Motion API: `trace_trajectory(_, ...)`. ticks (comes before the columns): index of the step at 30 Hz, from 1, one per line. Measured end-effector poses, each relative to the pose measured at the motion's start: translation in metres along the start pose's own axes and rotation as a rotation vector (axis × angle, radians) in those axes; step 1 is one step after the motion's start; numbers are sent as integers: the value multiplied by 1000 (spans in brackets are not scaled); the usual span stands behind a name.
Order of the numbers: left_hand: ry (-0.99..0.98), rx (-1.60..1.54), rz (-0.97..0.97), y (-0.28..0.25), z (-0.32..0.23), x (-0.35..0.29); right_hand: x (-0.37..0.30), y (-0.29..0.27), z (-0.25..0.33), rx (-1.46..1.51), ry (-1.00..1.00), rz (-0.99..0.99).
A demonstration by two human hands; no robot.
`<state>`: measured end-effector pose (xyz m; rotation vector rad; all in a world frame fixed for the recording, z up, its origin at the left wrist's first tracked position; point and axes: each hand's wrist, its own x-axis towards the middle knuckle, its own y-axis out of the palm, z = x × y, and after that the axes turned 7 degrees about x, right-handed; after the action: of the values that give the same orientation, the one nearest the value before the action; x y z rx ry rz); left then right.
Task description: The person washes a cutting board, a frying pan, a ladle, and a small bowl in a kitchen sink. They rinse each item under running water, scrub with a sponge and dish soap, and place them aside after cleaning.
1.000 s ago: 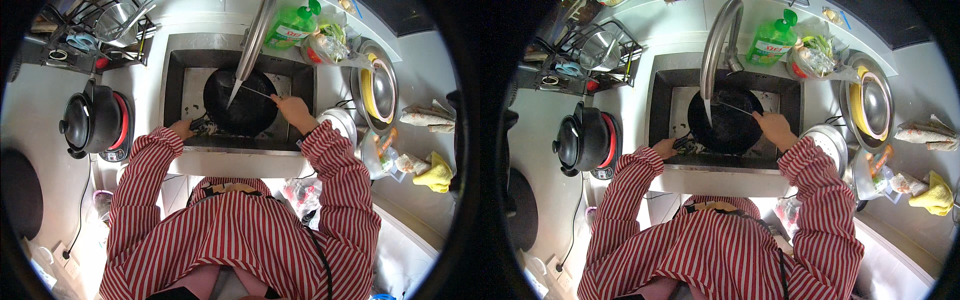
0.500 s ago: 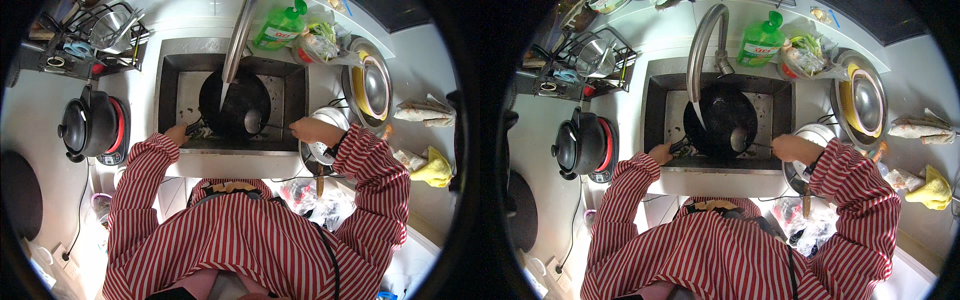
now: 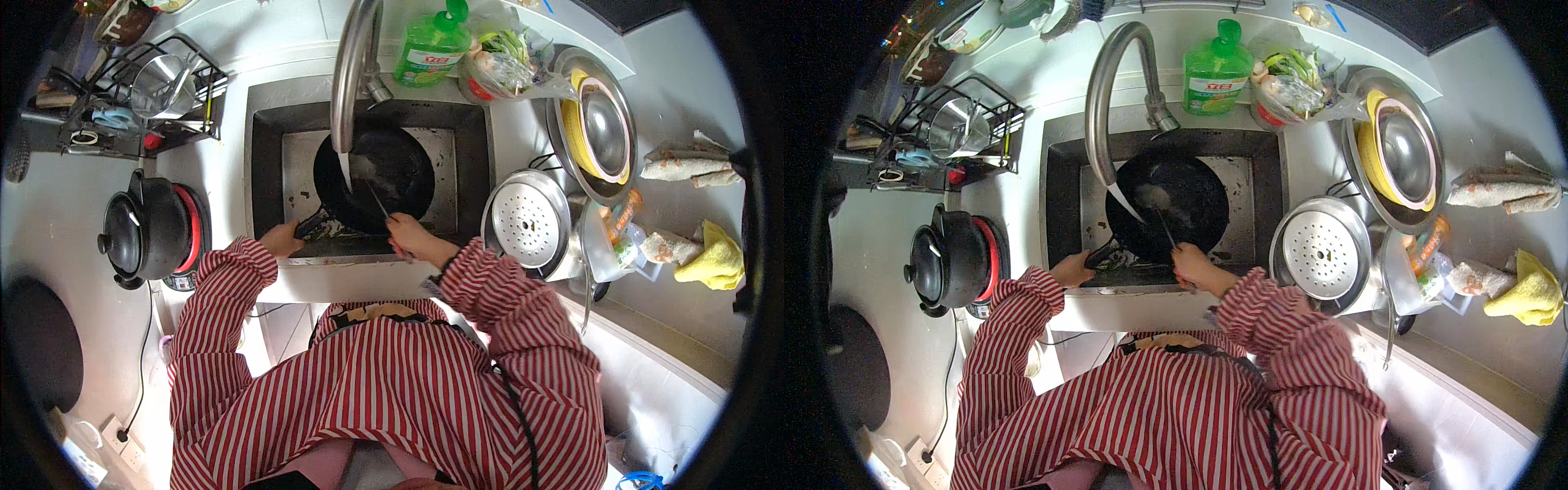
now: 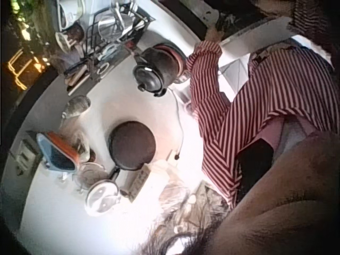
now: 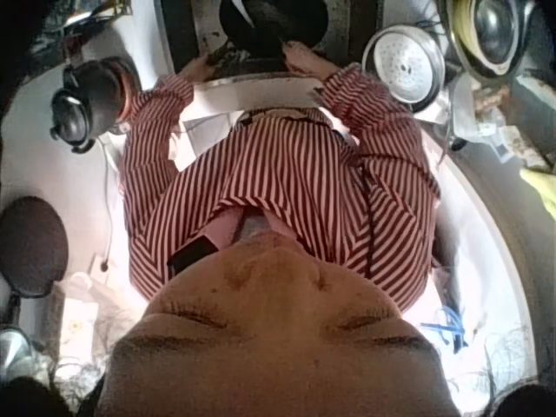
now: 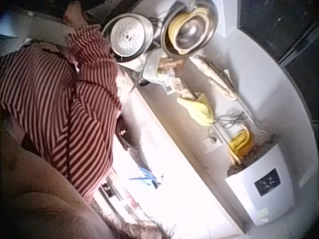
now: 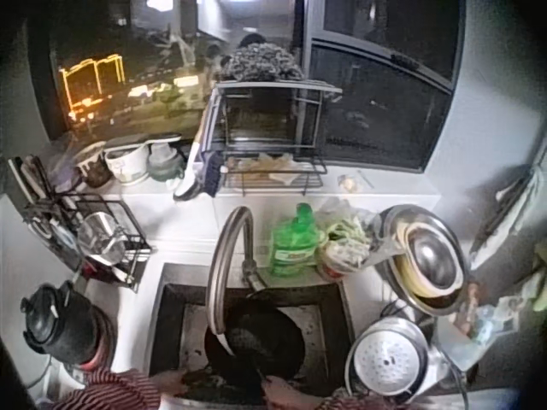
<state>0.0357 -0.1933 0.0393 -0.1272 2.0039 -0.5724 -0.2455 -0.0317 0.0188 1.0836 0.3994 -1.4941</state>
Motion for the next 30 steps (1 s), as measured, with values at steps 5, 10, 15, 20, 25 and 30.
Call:
trace_trajectory(5,27,49,-87,18,2,3,5,57,46,831,-41,-133)
trace_trajectory(10,29,78,-127,21,7,6,-23,36,40,1527,-158,-98)
trace_trajectory(15,99,113,-131,14,17,13,-93,25,8,1358,-23,-266)
trace_trajectory(20,-2,164,46,-3,15,14,-136,-12,6,462,164,-196)
trace_trajectory(25,85,265,-41,-41,-8,27,-102,-56,-12,-953,-159,131)
trace_trajectory(30,291,108,-512,-98,-53,59,-38,-48,-32,-1327,-287,-210)
